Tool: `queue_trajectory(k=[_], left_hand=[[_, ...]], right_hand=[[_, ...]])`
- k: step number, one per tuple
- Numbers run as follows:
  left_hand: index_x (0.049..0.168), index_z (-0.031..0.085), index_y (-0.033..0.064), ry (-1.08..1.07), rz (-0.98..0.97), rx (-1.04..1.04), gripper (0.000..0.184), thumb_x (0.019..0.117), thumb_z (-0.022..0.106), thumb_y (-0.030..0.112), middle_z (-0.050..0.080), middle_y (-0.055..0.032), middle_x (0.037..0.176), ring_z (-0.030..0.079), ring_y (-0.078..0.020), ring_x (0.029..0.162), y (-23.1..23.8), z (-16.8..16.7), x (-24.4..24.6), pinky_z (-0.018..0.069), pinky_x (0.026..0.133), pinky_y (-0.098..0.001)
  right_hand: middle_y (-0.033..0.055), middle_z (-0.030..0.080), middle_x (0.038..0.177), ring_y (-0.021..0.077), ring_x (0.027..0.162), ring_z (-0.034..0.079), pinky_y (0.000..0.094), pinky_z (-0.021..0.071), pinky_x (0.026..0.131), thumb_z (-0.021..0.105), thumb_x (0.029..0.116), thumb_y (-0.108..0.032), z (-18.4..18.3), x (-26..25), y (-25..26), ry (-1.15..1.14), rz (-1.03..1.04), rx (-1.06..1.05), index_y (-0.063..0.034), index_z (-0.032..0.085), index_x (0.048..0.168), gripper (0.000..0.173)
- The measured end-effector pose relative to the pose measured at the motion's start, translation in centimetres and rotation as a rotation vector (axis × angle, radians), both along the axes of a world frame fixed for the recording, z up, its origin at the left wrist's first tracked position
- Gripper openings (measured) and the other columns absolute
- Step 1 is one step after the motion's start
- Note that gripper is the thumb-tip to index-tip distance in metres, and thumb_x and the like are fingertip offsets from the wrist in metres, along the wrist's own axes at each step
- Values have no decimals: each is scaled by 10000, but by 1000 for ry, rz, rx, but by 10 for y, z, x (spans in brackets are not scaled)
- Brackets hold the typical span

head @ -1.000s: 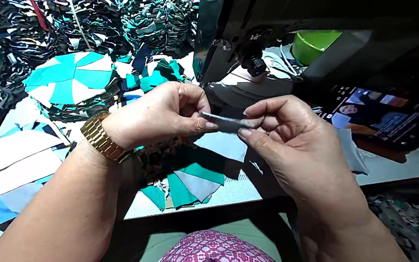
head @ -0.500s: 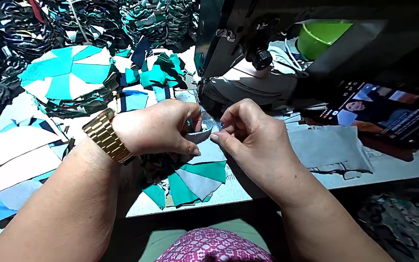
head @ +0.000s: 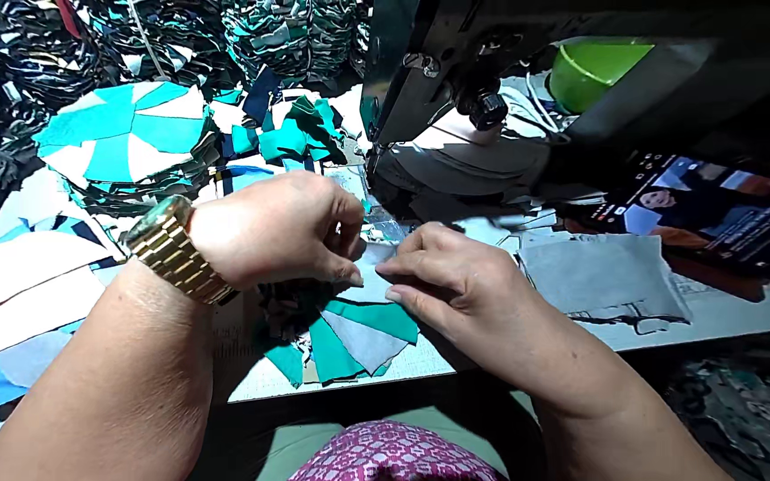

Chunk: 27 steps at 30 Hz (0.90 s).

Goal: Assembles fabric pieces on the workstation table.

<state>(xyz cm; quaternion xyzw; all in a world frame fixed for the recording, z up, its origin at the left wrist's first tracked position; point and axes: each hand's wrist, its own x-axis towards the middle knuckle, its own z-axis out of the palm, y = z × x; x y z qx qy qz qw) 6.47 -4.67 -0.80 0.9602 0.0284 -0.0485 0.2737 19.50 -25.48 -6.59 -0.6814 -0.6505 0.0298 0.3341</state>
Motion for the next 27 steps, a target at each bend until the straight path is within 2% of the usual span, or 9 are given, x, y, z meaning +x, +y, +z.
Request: queue_trajectory(k=[4, 8, 10, 12, 14, 15, 18, 24, 27], left_hand=[[908, 711, 221, 81, -56, 98, 209, 835, 847, 361, 648, 105, 712, 596, -40, 630, -1, -4, 3, 519, 602, -307], [949, 733, 168, -69, -90, -57, 147, 874, 813, 266, 663, 79, 706, 588, -20, 596, 7, -7, 3, 502, 560, -236], [964, 736, 122, -239, -23, -75, 106, 920, 744, 218, 624, 45, 667, 549, -41, 553, 16, -12, 4, 477, 527, -246], [1000, 733, 105, -368, 168, -4, 117, 956, 692, 205, 646, 4, 716, 590, -93, 606, 26, -14, 5, 523, 584, -323], [1044, 736, 99, -472, 367, 96, 143, 966, 669, 199, 686, -38, 831, 647, -157, 730, 36, -18, 7, 558, 697, -417], [1053, 734, 91, -518, 442, 136, 144, 964, 665, 181, 683, -53, 874, 646, -178, 776, 40, -22, 9, 547, 729, -433], [1098, 731, 74, -626, 582, 220, 181, 934, 680, 131, 677, -111, 1000, 656, -244, 887, 49, -30, 14, 546, 782, -457], [1315, 681, 147, -647, 563, 299, 416, 902, 720, 169, 584, -171, 1335, 530, -368, 1256, 56, -35, 37, 448, 1034, -538], [1231, 718, 119, -597, 568, 312, 295, 948, 684, 197, 608, -166, 1328, 543, -367, 1261, 60, -39, 46, 443, 1056, -540]], right_hand=[[-36, 597, 919, 10, 743, 574, 140, 501, 604, 684, 908, -223, 5, -12, -15, -51, -60, -107, -122, 786, 1076, 221], [-90, 579, 862, -28, 715, 544, 121, 460, 577, 612, 950, -289, 7, -20, -16, -83, -114, -1, -175, 789, 987, 214], [-39, 615, 940, 39, 830, 578, 185, 494, 679, 574, 992, -277, 7, -23, -7, -102, -89, 109, -139, 789, 1069, 266], [47, 657, 1196, 166, 1139, 612, 327, 537, 929, 526, 1042, -330, 2, -26, 3, -145, -12, 134, -123, 745, 1225, 353], [78, 539, 1505, 260, 1472, 413, 464, 383, 1198, 438, 1074, -447, -8, -29, 13, -192, 72, 71, -157, 659, 1378, 475], [73, 453, 1593, 276, 1536, 306, 499, 297, 1244, 383, 1077, -501, -15, -30, 18, -224, 98, 30, -180, 603, 1453, 541], [45, 317, 1680, 264, 1583, 178, 570, 177, 1266, 232, 1079, -582, -33, -31, 26, -295, 114, -85, -244, 451, 1576, 640], [40, 319, 1680, 253, 1579, 199, 567, 200, 1264, 224, 1085, -561, -36, -31, 26, -328, 101, -98, -241, 455, 1574, 628], [22, 339, 1671, 242, 1575, 212, 568, 196, 1265, 237, 1084, -567, -37, -32, 26, -308, 93, -91, -253, 471, 1565, 620]])
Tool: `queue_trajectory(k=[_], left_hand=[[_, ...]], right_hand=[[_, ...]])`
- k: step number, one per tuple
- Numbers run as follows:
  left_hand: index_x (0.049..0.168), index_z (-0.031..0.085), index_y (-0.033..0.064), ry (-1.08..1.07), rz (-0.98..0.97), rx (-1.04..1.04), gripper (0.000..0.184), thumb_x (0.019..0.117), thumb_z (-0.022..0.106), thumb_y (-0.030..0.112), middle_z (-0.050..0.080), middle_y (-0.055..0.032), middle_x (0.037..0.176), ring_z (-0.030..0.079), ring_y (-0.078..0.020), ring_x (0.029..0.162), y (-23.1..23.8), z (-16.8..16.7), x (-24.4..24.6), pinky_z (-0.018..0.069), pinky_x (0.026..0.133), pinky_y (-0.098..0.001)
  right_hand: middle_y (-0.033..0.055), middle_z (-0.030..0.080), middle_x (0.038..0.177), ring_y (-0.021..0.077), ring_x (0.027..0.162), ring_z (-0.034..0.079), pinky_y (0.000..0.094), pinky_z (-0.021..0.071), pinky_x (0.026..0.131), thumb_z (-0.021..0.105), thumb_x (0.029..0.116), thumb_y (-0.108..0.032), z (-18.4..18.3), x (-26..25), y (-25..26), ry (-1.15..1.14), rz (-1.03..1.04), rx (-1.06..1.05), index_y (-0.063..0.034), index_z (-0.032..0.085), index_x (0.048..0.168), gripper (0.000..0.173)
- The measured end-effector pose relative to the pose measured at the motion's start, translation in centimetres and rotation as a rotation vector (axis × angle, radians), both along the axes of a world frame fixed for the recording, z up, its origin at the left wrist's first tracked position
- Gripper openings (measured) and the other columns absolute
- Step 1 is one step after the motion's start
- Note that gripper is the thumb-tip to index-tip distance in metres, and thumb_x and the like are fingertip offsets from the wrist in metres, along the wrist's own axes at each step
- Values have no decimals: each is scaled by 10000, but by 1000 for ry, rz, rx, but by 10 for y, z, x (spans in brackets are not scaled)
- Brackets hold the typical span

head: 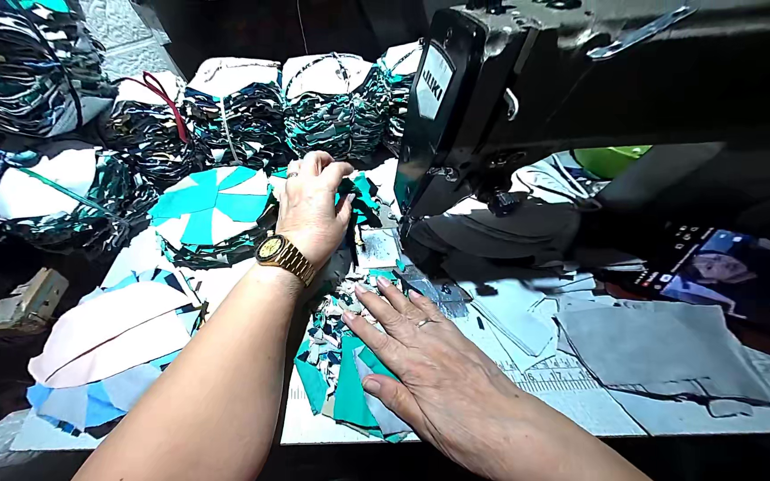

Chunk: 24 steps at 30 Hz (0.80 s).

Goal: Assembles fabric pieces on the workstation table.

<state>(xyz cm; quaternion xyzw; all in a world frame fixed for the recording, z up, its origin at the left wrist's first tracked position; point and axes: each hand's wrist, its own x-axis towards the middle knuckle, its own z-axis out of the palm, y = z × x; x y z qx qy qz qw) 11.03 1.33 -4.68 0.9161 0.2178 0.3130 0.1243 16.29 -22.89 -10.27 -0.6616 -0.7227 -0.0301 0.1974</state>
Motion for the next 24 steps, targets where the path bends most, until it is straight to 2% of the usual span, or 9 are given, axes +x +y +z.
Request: queue_trajectory(k=[3, 7, 9, 11, 15, 17, 18, 21, 24], left_hand=[[1044, 757, 90, -13, 35, -3, 141, 949, 674, 153, 653, -143, 1226, 587, -339, 1190, 2, -4, -1, 460, 1029, -519], [1087, 706, -1, -119, 41, -90, 202, 984, 633, 158, 684, -173, 1140, 648, -302, 1112, 4, -1, -13, 505, 990, -478], [1076, 682, 2, -194, 52, -231, 180, 986, 630, 149, 715, -130, 1021, 695, -192, 956, 2, 4, -20, 558, 884, -384], [1023, 649, 19, -280, 42, -408, 126, 982, 634, 137, 690, -73, 892, 662, -107, 789, 1, 6, -25, 549, 759, -305], [1015, 560, 33, -432, -32, -851, 70, 1004, 611, 79, 579, -38, 779, 604, -99, 650, -1, 8, -29, 570, 643, -274], [1051, 532, 50, -462, -60, -994, 54, 1012, 570, 49, 535, -10, 746, 533, -73, 590, -6, 8, -29, 492, 566, -221], [1088, 533, 52, -457, -55, -1046, 69, 1021, 548, 53, 538, -13, 772, 525, -73, 599, -8, 8, -29, 469, 559, -217], [1219, 520, 62, -467, -3, -1321, 178, 1060, 443, 77, 633, -95, 979, 675, -177, 804, -17, 19, -30, 597, 715, -343], [1335, 544, 85, -577, 77, -1605, 324, 1026, 451, 113, 663, -133, 995, 692, -233, 839, -20, 27, -30, 598, 737, -373]], right_hand=[[27, 344, 1669, 242, 1574, 216, 565, 195, 1268, 229, 1087, -561, 1, -1, -1, 4, 0, 3, -258, 463, 1569, 615], [19, 335, 1673, 244, 1577, 204, 562, 195, 1267, 229, 1087, -560, 1, 0, -1, 11, 6, 15, -259, 454, 1574, 616], [17, 336, 1673, 244, 1577, 204, 563, 192, 1269, 237, 1086, -562, 0, 0, -1, 21, 9, 25, -261, 459, 1571, 613], [17, 329, 1676, 240, 1579, 198, 561, 188, 1272, 235, 1084, -567, 0, 1, -2, 27, 11, 22, -268, 452, 1576, 615], [29, 340, 1670, 256, 1578, 198, 564, 188, 1271, 242, 1081, -576, -1, 2, -3, 41, 22, 34, -268, 481, 1558, 616], [27, 345, 1668, 252, 1580, 193, 558, 187, 1273, 250, 1075, -592, 0, 2, -5, 54, 22, 32, -274, 487, 1553, 621], [28, 340, 1670, 252, 1580, 191, 558, 184, 1274, 252, 1071, -603, 1, 2, -5, 61, 26, 30, -276, 483, 1556, 629], [39, 361, 1659, 265, 1577, 202, 561, 180, 1275, 265, 1064, -621, 3, 2, -6, 84, 36, 47, -266, 503, 1543, 643], [49, 404, 1634, 287, 1572, 216, 585, 175, 1273, 290, 1062, -619, 5, 2, -7, 113, 43, 98, -244, 547, 1511, 639]])
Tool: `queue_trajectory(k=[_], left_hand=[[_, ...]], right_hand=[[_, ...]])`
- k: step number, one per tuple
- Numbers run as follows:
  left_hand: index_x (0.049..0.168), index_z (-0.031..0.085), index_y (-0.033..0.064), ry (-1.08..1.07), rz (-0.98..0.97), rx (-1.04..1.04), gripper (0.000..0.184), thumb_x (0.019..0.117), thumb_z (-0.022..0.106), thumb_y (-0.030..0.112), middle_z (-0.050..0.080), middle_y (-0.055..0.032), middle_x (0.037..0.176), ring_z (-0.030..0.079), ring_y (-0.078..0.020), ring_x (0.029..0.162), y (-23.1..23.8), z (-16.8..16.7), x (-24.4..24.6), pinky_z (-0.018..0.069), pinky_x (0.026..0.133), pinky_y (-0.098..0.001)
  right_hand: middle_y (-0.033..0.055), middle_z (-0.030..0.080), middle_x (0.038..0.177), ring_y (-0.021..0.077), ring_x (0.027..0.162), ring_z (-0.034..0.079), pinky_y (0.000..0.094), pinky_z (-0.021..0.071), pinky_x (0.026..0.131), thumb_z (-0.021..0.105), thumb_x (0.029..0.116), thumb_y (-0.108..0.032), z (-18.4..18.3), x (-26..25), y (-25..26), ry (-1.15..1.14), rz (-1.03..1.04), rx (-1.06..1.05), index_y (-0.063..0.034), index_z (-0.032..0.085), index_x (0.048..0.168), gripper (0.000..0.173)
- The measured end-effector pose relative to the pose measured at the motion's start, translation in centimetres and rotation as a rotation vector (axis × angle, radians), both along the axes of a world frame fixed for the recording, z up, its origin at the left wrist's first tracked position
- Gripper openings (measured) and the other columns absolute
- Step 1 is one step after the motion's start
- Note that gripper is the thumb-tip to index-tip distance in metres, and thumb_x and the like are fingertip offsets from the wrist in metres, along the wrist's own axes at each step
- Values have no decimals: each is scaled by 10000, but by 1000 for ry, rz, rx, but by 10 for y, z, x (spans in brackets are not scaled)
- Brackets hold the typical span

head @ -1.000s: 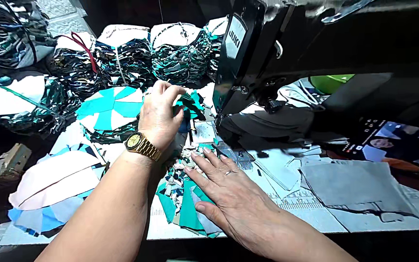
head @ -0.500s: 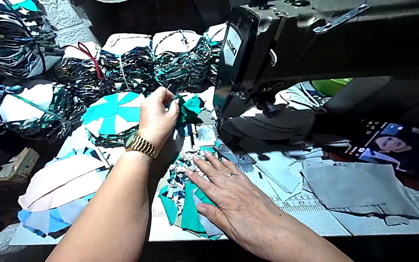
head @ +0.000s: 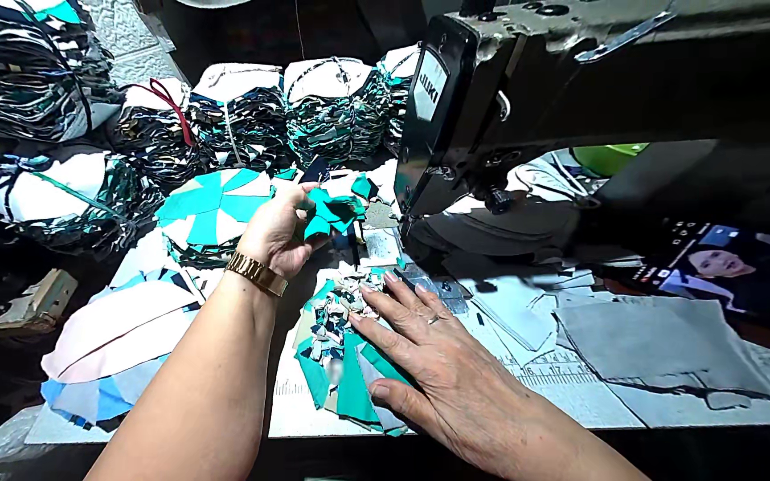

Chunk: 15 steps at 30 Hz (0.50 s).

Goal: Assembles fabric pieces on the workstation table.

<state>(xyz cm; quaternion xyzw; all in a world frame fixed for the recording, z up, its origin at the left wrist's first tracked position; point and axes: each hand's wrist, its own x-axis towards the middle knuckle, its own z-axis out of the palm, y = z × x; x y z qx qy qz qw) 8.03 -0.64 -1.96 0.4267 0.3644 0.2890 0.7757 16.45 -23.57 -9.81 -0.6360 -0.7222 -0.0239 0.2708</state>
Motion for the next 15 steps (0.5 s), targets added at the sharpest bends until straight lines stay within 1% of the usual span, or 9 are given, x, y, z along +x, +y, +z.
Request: queue_trajectory(k=[2, 3, 5, 7, 9, 10, 11, 14, 15], left_hand=[[1316, 516, 86, -102, -28, -116, 334, 1000, 420, 135, 647, -148, 1049, 683, -245, 870, 1, 4, -3, 594, 750, -382], [1330, 499, 82, -163, -41, -172, 352, 994, 414, 146, 638, -165, 1091, 685, -263, 903, 1, 7, -5, 594, 774, -392], [1337, 493, 72, -240, -45, -227, 376, 964, 462, 113, 623, -184, 1145, 689, -286, 947, 1, 8, -7, 604, 805, -402], [1297, 532, 43, -251, -27, -218, 340, 957, 534, 60, 628, -187, 1118, 697, -283, 922, 0, 7, -8, 618, 794, -393], [1290, 548, 43, -246, -23, -184, 331, 961, 530, 12, 638, -161, 1049, 699, -236, 842, -2, 8, -6, 622, 763, -354], [1298, 540, 54, -243, 3, -187, 345, 959, 534, -3, 645, -156, 1028, 703, -228, 821, -3, 9, -6, 623, 753, -345], [1324, 495, 74, -232, 24, -196, 373, 962, 538, -4, 637, -148, 1022, 703, -220, 819, -4, 10, -5, 623, 751, -335], [1219, 502, 52, -183, 72, -197, 265, 962, 553, 11, 653, -150, 1018, 719, -212, 833, -4, 10, -3, 628, 755, -314], [1211, 510, 47, -158, 66, -173, 251, 966, 557, 15, 658, -151, 1022, 722, -209, 831, -5, 10, -3, 628, 753, -308]], right_hand=[[59, 448, 1605, 303, 1562, 246, 601, 198, 1265, 314, 1064, -605, 1, 0, -1, 25, 0, 44, -222, 591, 1471, 624], [63, 466, 1591, 309, 1557, 257, 602, 203, 1264, 319, 1066, -597, 1, 0, -1, 32, -1, 60, -211, 606, 1457, 620], [70, 489, 1573, 318, 1550, 276, 598, 210, 1264, 322, 1069, -590, 0, 1, -1, 42, -2, 87, -192, 626, 1435, 621], [68, 506, 1558, 319, 1541, 294, 590, 226, 1260, 329, 1070, -584, 0, 1, -1, 50, -3, 99, -189, 641, 1417, 612], [69, 515, 1550, 321, 1537, 303, 590, 235, 1256, 339, 1074, -570, 1, 1, -2, 62, -7, 111, -185, 650, 1408, 596], [71, 524, 1541, 325, 1533, 310, 593, 244, 1252, 344, 1075, -563, 1, 1, -2, 67, -9, 122, -183, 657, 1398, 589], [72, 532, 1533, 330, 1530, 316, 598, 247, 1250, 345, 1075, -561, 1, 1, -2, 70, -10, 130, -180, 663, 1390, 588], [74, 543, 1522, 331, 1527, 322, 592, 254, 1250, 346, 1078, -552, 1, 2, -3, 73, -13, 141, -177, 673, 1377, 580], [74, 556, 1509, 331, 1522, 333, 593, 261, 1248, 349, 1080, -542, 1, 2, -3, 76, -18, 152, -176, 682, 1363, 570]])
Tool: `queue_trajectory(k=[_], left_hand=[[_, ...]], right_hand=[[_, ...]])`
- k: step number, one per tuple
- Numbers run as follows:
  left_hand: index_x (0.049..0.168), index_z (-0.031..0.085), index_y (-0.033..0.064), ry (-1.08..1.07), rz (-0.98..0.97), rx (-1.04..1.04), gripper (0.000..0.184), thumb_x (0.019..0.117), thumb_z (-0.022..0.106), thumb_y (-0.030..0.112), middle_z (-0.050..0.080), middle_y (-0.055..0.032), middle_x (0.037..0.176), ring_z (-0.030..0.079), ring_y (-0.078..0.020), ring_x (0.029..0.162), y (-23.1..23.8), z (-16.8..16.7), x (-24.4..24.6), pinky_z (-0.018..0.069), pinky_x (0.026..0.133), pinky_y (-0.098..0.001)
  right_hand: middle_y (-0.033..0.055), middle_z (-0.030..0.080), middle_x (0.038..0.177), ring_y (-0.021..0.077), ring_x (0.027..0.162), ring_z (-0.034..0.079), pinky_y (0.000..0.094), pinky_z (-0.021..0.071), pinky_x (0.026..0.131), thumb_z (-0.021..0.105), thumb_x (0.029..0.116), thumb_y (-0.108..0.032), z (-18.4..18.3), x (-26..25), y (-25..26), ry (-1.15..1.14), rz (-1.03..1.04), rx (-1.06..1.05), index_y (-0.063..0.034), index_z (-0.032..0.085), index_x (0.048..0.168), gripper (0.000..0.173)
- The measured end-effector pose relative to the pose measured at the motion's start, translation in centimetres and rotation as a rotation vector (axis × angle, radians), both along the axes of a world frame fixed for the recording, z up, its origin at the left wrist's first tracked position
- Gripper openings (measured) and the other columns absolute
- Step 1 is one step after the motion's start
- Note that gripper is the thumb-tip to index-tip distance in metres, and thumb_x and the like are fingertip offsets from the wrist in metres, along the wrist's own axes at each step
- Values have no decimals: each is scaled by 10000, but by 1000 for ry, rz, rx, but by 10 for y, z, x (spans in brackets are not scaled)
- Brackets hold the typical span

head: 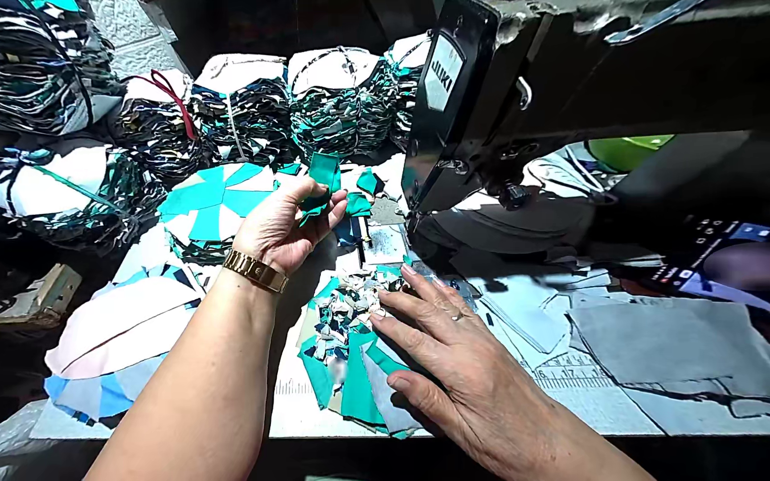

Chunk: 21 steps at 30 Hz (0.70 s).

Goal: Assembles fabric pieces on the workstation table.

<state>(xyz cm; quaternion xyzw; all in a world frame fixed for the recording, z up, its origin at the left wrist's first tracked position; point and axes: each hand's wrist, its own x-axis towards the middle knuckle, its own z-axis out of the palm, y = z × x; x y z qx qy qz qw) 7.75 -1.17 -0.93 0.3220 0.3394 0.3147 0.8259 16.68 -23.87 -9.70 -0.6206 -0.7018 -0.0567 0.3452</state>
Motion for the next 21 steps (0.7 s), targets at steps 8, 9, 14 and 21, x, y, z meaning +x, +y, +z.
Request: queue_trajectory(k=[8, 9, 14, 21], left_hand=[[1011, 629, 132, 34, -752, 689, 111, 994, 520, 138, 598, 33, 708, 505, 6, 548, -6, -7, -11, 420, 496, -129], [999, 638, 139, 45, -821, 756, 82, 974, 561, 145, 593, 33, 689, 490, 5, 529, -12, -6, -10, 403, 479, -132], [986, 697, 149, 55, -1041, 825, 40, 953, 675, 155, 628, -19, 703, 516, -18, 512, -36, -12, -5, 418, 457, -131], [1052, 677, 164, 72, -1013, 688, 275, 1070, 491, 366, 669, -10, 814, 576, -15, 596, -43, -19, 2, 465, 514, -127]], right_hand=[[78, 665, 1226, 150, 1147, 643, 300, 584, 942, 583, 1037, -249, 17, 7, -3, 478, -116, 287, -9, 677, 1260, 341], [102, 659, 1231, 154, 1116, 663, 303, 602, 922, 612, 1022, -203, 18, 8, -3, 572, -109, 317, 27, 639, 1293, 357], [114, 651, 1156, 154, 970, 693, 300, 629, 836, 675, 947, 8, 23, 9, -4, 850, 4, 378, 51, 624, 1283, 343], [105, 648, 1029, 118, 931, 666, 224, 609, 797, 692, 882, 73, 25, 13, -3, 616, -134, 491, 60, 714, 1009, 129]])
